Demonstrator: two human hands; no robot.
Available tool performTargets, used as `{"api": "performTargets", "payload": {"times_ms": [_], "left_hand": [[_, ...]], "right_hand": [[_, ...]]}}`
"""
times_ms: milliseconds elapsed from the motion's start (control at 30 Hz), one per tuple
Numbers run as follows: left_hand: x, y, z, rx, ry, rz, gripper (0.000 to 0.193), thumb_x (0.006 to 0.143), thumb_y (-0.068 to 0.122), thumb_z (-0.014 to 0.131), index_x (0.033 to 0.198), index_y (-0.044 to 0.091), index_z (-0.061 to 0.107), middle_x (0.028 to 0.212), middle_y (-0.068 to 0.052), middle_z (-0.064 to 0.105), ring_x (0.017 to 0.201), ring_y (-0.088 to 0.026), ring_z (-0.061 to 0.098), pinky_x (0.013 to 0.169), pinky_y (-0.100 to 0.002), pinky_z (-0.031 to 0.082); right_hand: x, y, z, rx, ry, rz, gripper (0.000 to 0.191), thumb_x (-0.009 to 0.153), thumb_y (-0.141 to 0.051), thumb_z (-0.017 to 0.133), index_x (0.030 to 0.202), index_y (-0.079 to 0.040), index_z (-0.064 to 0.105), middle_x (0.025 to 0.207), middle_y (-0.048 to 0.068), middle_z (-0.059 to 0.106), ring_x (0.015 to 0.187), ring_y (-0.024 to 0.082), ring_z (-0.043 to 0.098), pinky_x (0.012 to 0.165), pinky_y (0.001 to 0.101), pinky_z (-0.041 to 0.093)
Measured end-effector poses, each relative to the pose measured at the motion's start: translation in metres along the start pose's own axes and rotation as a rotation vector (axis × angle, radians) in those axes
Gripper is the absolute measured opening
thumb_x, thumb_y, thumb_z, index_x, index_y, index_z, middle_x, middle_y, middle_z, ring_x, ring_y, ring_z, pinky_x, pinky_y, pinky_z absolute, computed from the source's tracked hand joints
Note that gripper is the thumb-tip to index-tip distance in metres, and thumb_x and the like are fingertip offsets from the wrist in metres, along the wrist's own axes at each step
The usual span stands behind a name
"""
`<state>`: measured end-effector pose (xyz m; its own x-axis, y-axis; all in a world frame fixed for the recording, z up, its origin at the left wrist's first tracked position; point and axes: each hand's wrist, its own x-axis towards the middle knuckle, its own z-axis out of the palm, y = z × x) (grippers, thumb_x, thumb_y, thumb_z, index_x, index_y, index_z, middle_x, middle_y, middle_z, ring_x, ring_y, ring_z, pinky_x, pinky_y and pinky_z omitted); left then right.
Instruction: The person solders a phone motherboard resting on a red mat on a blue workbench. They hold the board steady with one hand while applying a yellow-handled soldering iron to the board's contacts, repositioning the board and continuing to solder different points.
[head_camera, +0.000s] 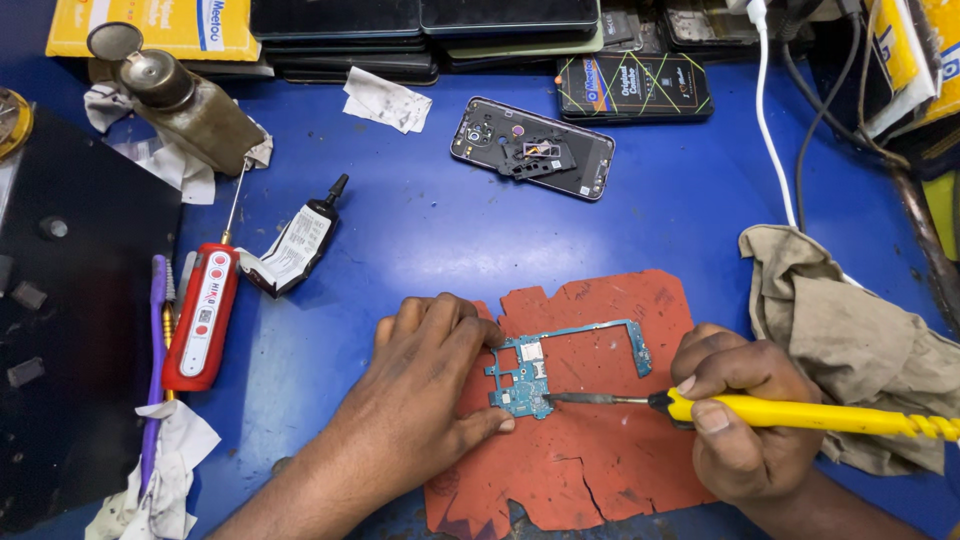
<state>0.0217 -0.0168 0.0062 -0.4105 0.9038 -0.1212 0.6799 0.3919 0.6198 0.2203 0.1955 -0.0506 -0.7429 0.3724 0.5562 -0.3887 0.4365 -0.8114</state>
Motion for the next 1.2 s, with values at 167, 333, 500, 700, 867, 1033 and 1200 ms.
{"api": "performTargets", "payload": {"times_ms": [167,333,500,700,867,1033,1200], "left_hand": [[0.0004,0.0001,-0.0005,0.004,0.014,0.017,0.072,0.064,0.034,0.091,0.124,0.01,0.061,0.121,-0.007,0.052,0.116,-0.028,0.047,0.093,-0.045,0.036],[0.0,-0.0004,0.0001,-0.009,0.006,0.009,0.073,0.063,0.035,0.092,0.125,0.01,0.061,0.121,-0.007,0.052,0.117,-0.029,0.047,0.093,-0.045,0.036],[0.0003,0.0002,-0.0005,-0.002,0.015,0.015,0.073,0.063,0.034,0.092,0.125,0.01,0.061,0.121,-0.007,0.053,0.117,-0.029,0.047,0.093,-0.045,0.036],[0.0006,0.0018,-0.0009,0.011,0.016,0.005,0.071,0.063,0.033,0.092,0.123,0.011,0.062,0.121,-0.006,0.053,0.116,-0.029,0.047,0.093,-0.044,0.036],[0.0006,0.0028,-0.0017,0.012,0.017,0.001,0.071,0.062,0.033,0.092,0.123,0.011,0.062,0.12,-0.006,0.054,0.116,-0.029,0.047,0.093,-0.044,0.036],[0.001,0.0031,-0.0017,0.018,0.0,-0.014,0.071,0.063,0.034,0.091,0.124,0.011,0.062,0.121,-0.006,0.053,0.116,-0.029,0.047,0.093,-0.044,0.036],[-0.0003,0.0018,-0.0005,0.009,0.024,0.016,0.071,0.063,0.033,0.091,0.124,0.01,0.062,0.121,-0.007,0.053,0.117,-0.029,0.047,0.093,-0.044,0.036]], "right_hand": [[-0.0013,0.0016,0.0002,0.026,0.003,0.007,0.01,0.097,-0.014,0.056,0.101,-0.005,0.053,0.078,0.006,0.057,0.062,0.011,0.051,0.062,0.0289,0.044],[-0.003,0.0035,0.0002,0.027,-0.001,0.014,0.01,0.098,-0.015,0.056,0.101,-0.005,0.054,0.076,0.005,0.057,0.063,0.011,0.052,0.063,0.0282,0.046],[-0.0024,0.0045,0.0001,0.027,-0.002,0.005,0.009,0.097,-0.014,0.056,0.101,-0.005,0.055,0.078,0.005,0.057,0.065,0.011,0.053,0.063,0.0283,0.046],[-0.0016,0.0041,0.0,0.037,-0.016,0.014,0.009,0.096,-0.013,0.056,0.101,-0.005,0.054,0.079,0.006,0.057,0.067,0.012,0.053,0.065,0.03,0.046],[-0.0014,0.0038,-0.0005,0.0,-0.009,-0.006,0.009,0.096,-0.013,0.056,0.1,-0.005,0.054,0.078,0.006,0.058,0.069,0.012,0.054,0.067,0.0315,0.047],[-0.0016,0.0042,0.0008,0.013,-0.008,-0.003,0.009,0.096,-0.013,0.056,0.1,-0.005,0.054,0.078,0.006,0.058,0.069,0.013,0.054,0.067,0.0319,0.048],[-0.0015,0.0031,0.0007,0.013,-0.024,0.011,0.009,0.096,-0.013,0.056,0.101,-0.006,0.053,0.08,0.007,0.059,0.07,0.014,0.054,0.068,0.0319,0.048]]}}
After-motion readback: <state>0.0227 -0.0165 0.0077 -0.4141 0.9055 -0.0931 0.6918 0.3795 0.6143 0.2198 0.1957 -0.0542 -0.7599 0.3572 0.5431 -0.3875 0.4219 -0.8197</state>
